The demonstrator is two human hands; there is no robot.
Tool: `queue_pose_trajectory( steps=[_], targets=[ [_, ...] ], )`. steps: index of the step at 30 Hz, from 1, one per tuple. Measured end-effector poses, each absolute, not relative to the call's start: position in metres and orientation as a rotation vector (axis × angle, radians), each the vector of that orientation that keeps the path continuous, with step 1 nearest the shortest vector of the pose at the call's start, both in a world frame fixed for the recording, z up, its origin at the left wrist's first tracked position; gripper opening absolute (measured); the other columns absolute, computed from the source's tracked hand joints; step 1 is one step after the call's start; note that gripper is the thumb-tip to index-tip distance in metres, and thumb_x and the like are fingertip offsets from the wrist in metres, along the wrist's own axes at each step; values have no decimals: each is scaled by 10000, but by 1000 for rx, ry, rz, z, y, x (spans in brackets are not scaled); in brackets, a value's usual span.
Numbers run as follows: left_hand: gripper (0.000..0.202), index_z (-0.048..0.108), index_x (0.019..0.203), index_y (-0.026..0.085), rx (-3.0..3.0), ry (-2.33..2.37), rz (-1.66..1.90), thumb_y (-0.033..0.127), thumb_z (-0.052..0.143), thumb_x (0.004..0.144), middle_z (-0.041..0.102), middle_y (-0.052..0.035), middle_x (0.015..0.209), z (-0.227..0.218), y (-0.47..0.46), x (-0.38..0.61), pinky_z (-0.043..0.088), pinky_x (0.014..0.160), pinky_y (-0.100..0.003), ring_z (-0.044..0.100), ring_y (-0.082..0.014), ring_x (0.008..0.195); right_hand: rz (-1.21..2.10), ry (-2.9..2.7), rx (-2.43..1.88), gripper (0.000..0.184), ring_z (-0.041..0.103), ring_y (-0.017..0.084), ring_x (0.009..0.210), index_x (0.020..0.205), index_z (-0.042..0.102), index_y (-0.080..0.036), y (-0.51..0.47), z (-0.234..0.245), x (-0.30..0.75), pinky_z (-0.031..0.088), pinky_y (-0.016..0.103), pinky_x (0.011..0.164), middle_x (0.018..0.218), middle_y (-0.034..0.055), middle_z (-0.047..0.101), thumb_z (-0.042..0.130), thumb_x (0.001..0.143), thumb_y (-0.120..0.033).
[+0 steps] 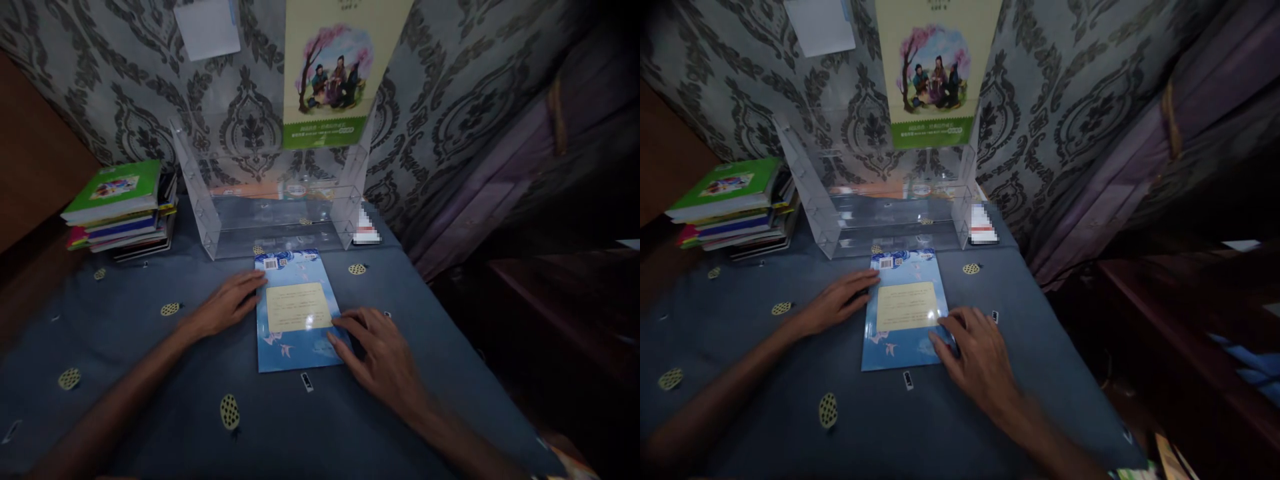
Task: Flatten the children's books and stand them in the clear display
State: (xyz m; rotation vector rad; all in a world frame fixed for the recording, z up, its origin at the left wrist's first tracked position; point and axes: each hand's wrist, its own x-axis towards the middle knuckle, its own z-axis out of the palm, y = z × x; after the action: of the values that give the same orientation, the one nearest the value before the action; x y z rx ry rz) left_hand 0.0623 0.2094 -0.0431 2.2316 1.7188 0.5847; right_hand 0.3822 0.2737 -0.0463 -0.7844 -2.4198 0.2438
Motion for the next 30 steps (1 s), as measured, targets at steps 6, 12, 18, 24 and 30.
queue_pose_trajectory(
  steps=[6,12,18,24,30],
  targets=[
    [355,596,1280,141,2229,2056,760,287,425,1004,621,-149,1361,-65,241,63,479,1086,-489,589,-272,1267,390,-2592,-461,285,602,303,1213,1218,644,-189,295,-37,322,517,521,1005,1313,159,643,463,1008,-257],
    [338,579,1264,178,2252,2025,918,222,456,952,661,-127,1284,-73,242,61,491,1058,-491,621,-266,1192,488,-2696,-269,396,435,297,1416,1372,519,-111,322,-47,246,403,527,1150,1486,213,493,452,1005,-243],
    [295,584,1227,196,2251,1935,986,252,458,966,669,-120,1249,-76,245,52,494,1038,-498,617,-268,1174,409,-2739,-243,280,508,283,1348,1228,582,-118,339,-56,224,397,482,1152,1407,197,545,489,1016,-276],
    [272,588,1206,189,2279,1959,936,314,462,1001,676,-120,1243,-73,245,55,496,1018,-488,623,-265,1152,422,-2735,-268,307,505,259,1353,1288,543,-158,349,-60,232,387,487,1156,1431,164,547,534,1003,-269],
    [258,607,1170,200,2290,2015,907,353,477,1007,676,-108,1283,-72,243,56,497,1010,-487,619,-270,1180,449,-2735,-444,310,518,280,1345,1268,566,-123,361,-58,253,384,499,1158,1428,199,553,552,989,-258]
  ],
)
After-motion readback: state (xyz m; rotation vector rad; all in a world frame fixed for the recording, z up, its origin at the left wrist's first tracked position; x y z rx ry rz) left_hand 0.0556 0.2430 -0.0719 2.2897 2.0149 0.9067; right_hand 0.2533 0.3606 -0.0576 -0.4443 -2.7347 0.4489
